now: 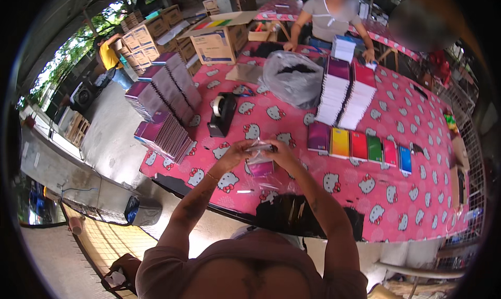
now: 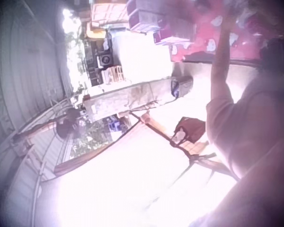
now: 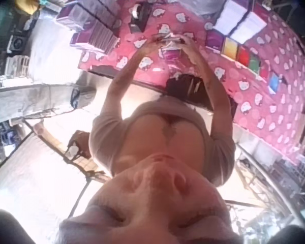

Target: The person packages small notebooks by placing them into clear plastic bags, peeling the adhesive strips, and sealing them. They then sort and stack the sealed notebooks by color and size on a table covered with a patterned cloth.

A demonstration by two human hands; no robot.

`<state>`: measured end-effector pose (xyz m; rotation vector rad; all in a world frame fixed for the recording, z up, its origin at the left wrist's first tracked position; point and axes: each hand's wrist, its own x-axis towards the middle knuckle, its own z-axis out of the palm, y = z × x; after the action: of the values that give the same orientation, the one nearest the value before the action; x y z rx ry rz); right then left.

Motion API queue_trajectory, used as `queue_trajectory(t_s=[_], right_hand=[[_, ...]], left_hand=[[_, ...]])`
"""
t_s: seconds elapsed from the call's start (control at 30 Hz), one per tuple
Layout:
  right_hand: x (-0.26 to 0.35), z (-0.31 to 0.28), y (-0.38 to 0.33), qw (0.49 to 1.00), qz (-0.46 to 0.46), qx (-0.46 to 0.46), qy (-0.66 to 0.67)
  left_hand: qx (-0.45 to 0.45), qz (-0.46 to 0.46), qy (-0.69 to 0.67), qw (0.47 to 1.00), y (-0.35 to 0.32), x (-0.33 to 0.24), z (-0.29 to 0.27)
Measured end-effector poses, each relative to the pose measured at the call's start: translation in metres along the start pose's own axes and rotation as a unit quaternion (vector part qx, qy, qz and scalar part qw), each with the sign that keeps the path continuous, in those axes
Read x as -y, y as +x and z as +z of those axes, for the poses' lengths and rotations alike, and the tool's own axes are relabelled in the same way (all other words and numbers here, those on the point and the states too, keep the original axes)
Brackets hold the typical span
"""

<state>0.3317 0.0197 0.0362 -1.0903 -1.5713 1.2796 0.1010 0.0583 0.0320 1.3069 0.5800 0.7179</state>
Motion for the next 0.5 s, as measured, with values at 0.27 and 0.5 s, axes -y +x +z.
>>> queue_trajectory(t_s=[0.27,0.5], right_hand=[[0.019,-0.004,0.026,0.986,-0.073,0.002,-0.149],[0.048,-0.005,-0.027,0.94,-0.217,-0.008,-0.262]], left_hand=[[-0.029,-0.05,0.021,0.998,-0.001,0.0,0.003],[-0.038,0.143,0.379,0.913,-0.026,-0.042,0.03]])
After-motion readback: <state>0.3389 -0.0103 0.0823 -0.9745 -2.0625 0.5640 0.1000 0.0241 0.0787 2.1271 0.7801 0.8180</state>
